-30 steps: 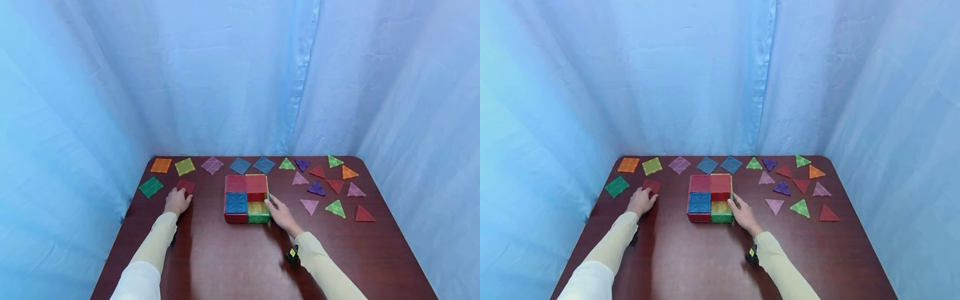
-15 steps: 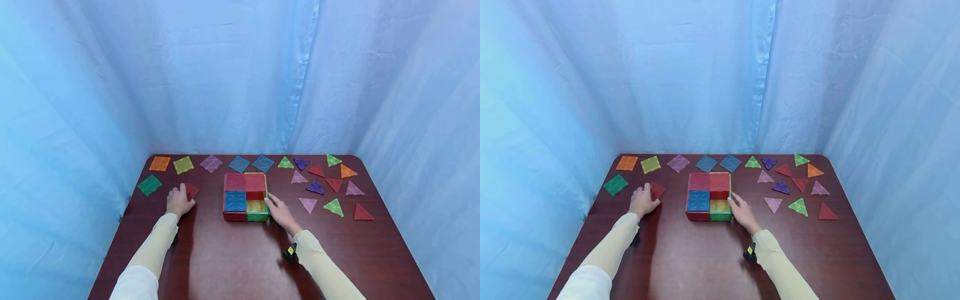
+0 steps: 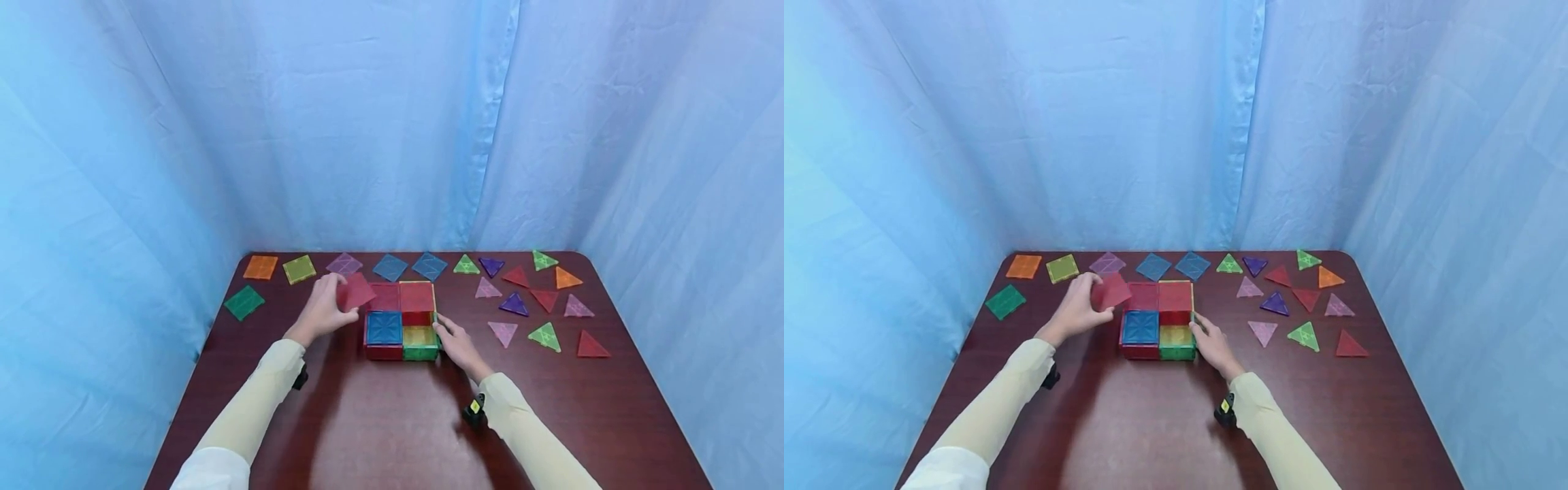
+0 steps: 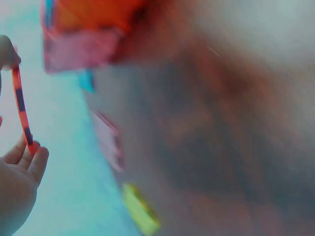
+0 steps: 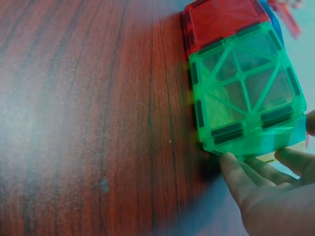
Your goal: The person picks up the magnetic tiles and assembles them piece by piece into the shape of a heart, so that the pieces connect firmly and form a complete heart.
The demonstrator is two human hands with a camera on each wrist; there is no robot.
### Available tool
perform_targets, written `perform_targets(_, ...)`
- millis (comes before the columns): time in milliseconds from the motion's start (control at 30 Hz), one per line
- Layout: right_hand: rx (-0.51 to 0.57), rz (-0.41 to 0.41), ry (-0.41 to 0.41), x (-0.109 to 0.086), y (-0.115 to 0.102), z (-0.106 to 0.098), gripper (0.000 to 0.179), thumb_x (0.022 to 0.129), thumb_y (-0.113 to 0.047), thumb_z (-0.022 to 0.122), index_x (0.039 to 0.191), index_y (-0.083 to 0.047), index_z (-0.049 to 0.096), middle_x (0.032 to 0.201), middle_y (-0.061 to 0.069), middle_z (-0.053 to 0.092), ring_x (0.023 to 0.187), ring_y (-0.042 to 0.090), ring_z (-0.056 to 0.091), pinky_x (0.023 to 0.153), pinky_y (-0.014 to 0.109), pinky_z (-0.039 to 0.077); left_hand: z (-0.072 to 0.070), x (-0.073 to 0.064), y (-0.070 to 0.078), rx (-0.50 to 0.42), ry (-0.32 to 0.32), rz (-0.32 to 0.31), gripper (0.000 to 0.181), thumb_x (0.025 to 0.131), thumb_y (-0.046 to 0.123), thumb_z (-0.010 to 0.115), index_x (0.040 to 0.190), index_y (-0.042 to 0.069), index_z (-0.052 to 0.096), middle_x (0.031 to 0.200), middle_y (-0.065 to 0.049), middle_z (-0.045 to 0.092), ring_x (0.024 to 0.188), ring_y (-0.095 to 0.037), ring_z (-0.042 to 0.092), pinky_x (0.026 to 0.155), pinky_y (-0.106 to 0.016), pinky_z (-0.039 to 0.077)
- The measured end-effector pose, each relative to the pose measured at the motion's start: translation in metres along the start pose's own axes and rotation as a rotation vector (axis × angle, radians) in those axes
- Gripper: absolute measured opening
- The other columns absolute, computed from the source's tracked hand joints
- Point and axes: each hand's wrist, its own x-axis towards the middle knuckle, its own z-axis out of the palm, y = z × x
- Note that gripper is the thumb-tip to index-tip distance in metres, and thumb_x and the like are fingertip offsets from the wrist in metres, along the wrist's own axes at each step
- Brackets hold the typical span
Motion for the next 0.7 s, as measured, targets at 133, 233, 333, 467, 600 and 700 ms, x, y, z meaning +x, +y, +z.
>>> perform_targets(133,0.079,-0.023,-0.038,-0.001,0.002,-0.001,0.057,0.109,-0.045,0.037,0.160,-0.018,0.034,0.161,0.015,0.038,0.143,0.035,0.045,0.111,0.053,0.044,0.008,0.008,0.032,-0.001,-0.037,0.196,0.060,0.074,0.029,0.083,0.119,0.005,0.051,0.113,-0.012,0.056,0.107,-0.027,0.050,0.093,-0.043,0.049)
perform_targets(233,0.138,-0.046,-0.066,-0.002,0.003,-0.002,0.056,0.111,-0.042,0.031,0.160,-0.016,0.032,0.162,0.016,0.036,0.144,0.036,0.043,0.109,0.053,0.045,0.015,0.009,0.053,0.007,-0.107,0.297,0.058,0.076,0.030,0.082,0.118,0.005,0.052,0.114,-0.010,0.056,0.107,-0.025,0.050,0.095,-0.041,0.047)
perform_targets(333,0.147,-0.059,-0.070,-0.001,0.004,-0.002,0.057,0.112,-0.042,0.028,0.160,-0.013,0.031,0.162,0.018,0.036,0.143,0.038,0.043,0.108,0.054,0.046,0.025,0.008,0.069,0.032,-0.186,0.347,0.057,0.078,0.031,0.082,0.120,0.007,0.052,0.117,-0.007,0.055,0.107,-0.022,0.049,0.096,-0.039,0.048)
perform_targets(467,0.149,-0.063,-0.065,0.001,0.004,-0.001,0.062,0.111,-0.048,0.024,0.160,-0.010,0.031,0.159,0.021,0.039,0.142,0.040,0.045,0.107,0.054,0.047,0.043,0.005,0.081,0.072,-0.248,0.377,0.062,0.075,0.033,0.083,0.123,0.010,0.052,0.117,-0.005,0.056,0.106,-0.018,0.050,0.095,-0.035,0.050)
perform_targets(600,0.137,-0.063,-0.065,0.001,0.003,0.000,0.071,0.108,-0.056,0.021,0.160,-0.008,0.031,0.158,0.022,0.040,0.143,0.040,0.043,0.107,0.054,0.047,0.057,0.004,0.086,0.112,-0.281,0.406,0.066,0.073,0.037,0.085,0.124,0.012,0.052,0.120,-0.003,0.056,0.106,-0.016,0.050,0.096,-0.034,0.048)
perform_targets(700,0.110,-0.062,-0.060,0.000,0.002,0.000,0.071,0.108,-0.056,0.021,0.160,-0.010,0.031,0.160,0.020,0.038,0.145,0.039,0.040,0.107,0.053,0.047,0.064,0.004,0.086,0.162,-0.283,0.432,0.063,0.075,0.039,0.083,0.123,0.012,0.053,0.120,-0.003,0.056,0.105,-0.017,0.051,0.098,-0.034,0.047)
